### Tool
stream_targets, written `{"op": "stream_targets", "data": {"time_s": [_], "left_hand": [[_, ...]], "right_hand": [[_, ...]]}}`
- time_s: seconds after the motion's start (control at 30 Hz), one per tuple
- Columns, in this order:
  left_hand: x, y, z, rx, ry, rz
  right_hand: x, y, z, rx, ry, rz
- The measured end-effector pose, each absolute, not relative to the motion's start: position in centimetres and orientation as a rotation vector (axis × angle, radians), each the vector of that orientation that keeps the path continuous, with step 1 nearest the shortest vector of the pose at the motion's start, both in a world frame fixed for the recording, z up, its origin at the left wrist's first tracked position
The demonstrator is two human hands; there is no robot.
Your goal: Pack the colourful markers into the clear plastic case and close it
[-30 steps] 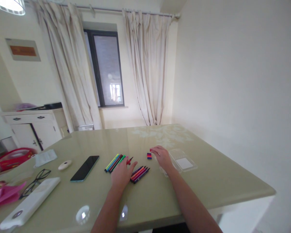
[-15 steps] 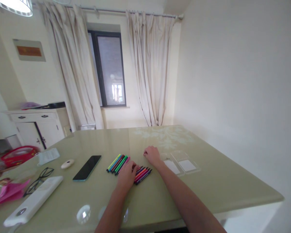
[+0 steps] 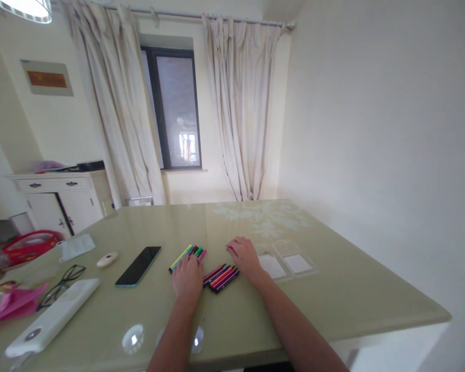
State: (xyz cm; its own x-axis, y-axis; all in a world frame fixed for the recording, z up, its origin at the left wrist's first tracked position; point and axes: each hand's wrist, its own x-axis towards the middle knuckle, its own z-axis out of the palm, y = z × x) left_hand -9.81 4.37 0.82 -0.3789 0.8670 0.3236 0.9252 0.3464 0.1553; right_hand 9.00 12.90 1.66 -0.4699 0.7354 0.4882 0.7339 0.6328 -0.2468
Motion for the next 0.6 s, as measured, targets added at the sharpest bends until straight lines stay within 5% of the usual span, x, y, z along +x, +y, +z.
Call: {"op": "stream_targets", "data": {"time_s": [0.6], "left_hand": [[-9.2,5.0,0.7,-1.836,-2.249,-0.734]], "right_hand": [[8.1,12.1,1.2,-0.851,-2.365,0.045]]}}
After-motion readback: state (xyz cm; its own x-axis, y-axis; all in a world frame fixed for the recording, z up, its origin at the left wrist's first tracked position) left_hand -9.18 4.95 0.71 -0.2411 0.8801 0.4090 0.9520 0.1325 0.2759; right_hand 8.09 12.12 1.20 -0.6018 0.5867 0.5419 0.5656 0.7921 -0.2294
